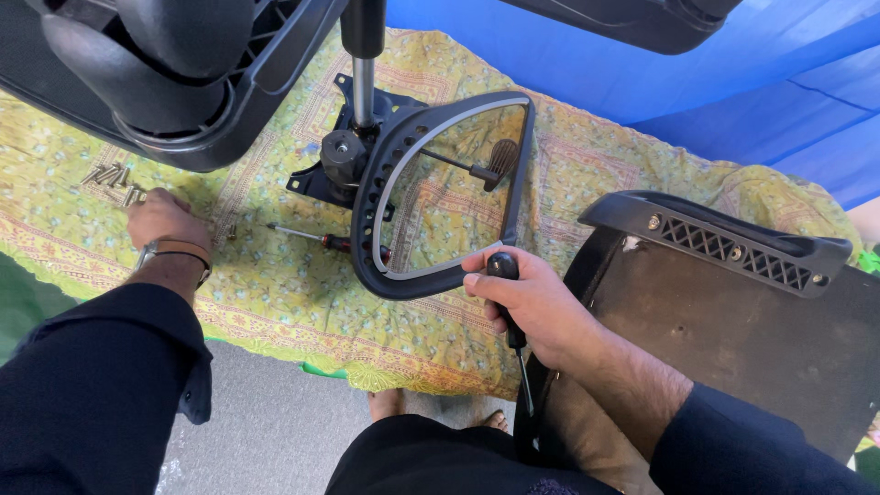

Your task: The person uses a screwdriver to remove screws from a black plastic chair frame, detaches a metal support piece, and then reattaches it by inserting and tightening screws. The chair base and other parts remain on the floor nearby.

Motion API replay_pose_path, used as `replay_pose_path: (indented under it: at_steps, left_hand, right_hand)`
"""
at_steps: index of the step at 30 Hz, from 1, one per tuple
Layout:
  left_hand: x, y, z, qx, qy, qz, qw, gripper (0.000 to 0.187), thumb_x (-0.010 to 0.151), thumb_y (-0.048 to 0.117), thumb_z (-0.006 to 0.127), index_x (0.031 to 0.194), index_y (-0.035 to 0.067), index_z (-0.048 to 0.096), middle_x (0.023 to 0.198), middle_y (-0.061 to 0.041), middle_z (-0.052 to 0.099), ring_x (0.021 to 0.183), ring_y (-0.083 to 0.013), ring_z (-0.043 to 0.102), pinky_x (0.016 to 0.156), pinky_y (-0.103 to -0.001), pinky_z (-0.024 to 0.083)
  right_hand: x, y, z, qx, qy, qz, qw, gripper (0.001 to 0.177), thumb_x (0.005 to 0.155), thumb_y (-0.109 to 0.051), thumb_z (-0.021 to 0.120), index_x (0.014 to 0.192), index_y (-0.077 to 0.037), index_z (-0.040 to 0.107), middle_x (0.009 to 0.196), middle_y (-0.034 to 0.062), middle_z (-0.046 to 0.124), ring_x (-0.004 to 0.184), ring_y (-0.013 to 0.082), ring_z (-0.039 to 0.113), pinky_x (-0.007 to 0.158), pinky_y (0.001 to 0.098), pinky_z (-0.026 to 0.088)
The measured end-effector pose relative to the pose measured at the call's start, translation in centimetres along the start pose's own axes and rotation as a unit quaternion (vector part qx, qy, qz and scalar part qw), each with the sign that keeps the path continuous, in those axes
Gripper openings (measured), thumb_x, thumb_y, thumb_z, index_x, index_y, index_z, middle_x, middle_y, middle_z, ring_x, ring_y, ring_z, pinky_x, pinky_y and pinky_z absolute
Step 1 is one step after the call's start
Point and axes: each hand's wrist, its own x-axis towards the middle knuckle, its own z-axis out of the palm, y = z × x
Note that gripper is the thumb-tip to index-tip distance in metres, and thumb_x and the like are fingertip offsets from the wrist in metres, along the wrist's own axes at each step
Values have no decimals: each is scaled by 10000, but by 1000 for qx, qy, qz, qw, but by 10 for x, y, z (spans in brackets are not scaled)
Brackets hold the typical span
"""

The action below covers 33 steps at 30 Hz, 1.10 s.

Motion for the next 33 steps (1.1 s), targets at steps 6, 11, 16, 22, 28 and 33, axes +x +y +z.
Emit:
replay_pose_path:
  at_steps: [6, 11, 16, 22, 28, 33]
  left_hand:
    - [9, -26, 8, -103, 87, -3, 991, 90, 1033, 45, 649, 947, 66, 636, 937, -174, 706, 851, -342, 688, 741, -447, 548]
    - [8, -20, -9, -83, 93, -31, 992, 98, 880, 48, 753, 903, 49, 657, 912, -166, 698, 826, -315, 700, 733, -429, 573]
    - [-41, -2, -20, -60, 142, 128, 980, 144, 830, 45, 789, 946, 62, 705, 1029, -189, 669, 876, -330, 659, 782, -444, 562]
    - [-146, 85, -20, -306, 131, 148, 931, 160, 888, 69, 725, 1014, 30, 634, 870, -111, 607, 789, -273, 594, 749, -419, 486]
    - [-284, 194, -64, -441, -76, 181, 876, 92, 900, 91, 705, 981, 57, 679, 789, -31, 605, 700, -137, 584, 666, -300, 507]
    - [-341, 255, -97, -441, -210, 266, 831, 111, 868, 106, 721, 960, 48, 699, 773, -14, 649, 657, -99, 585, 630, -272, 504]
  right_hand:
    - [0, 6, -9, 12, 6, -6, 1000, 228, 877, -120, 711, 1096, -67, 676, 763, -15, 578, 598, 84, 545, 502, 262, 446]
    - [-1, 13, -16, 11, 11, -24, 1000, 230, 885, -118, 711, 1101, -48, 671, 759, 1, 587, 589, 90, 542, 502, 263, 443]
    - [-5, 18, -26, 56, 13, -35, 998, 252, 870, -93, 711, 1108, -28, 655, 777, 5, 610, 598, 88, 558, 524, 263, 463]
    - [-8, 23, -57, 9, 89, -45, 995, 253, 871, -108, 723, 1109, -48, 659, 738, -9, 572, 564, 81, 512, 457, 256, 396]
    - [-30, 32, -108, 26, 143, -109, 983, 236, 886, -106, 732, 1093, -28, 651, 726, 0, 563, 566, 87, 516, 470, 255, 411]
    - [-72, 42, -160, 91, 201, -174, 960, 206, 911, -114, 696, 1084, -13, 652, 796, 29, 635, 644, 103, 582, 572, 275, 487]
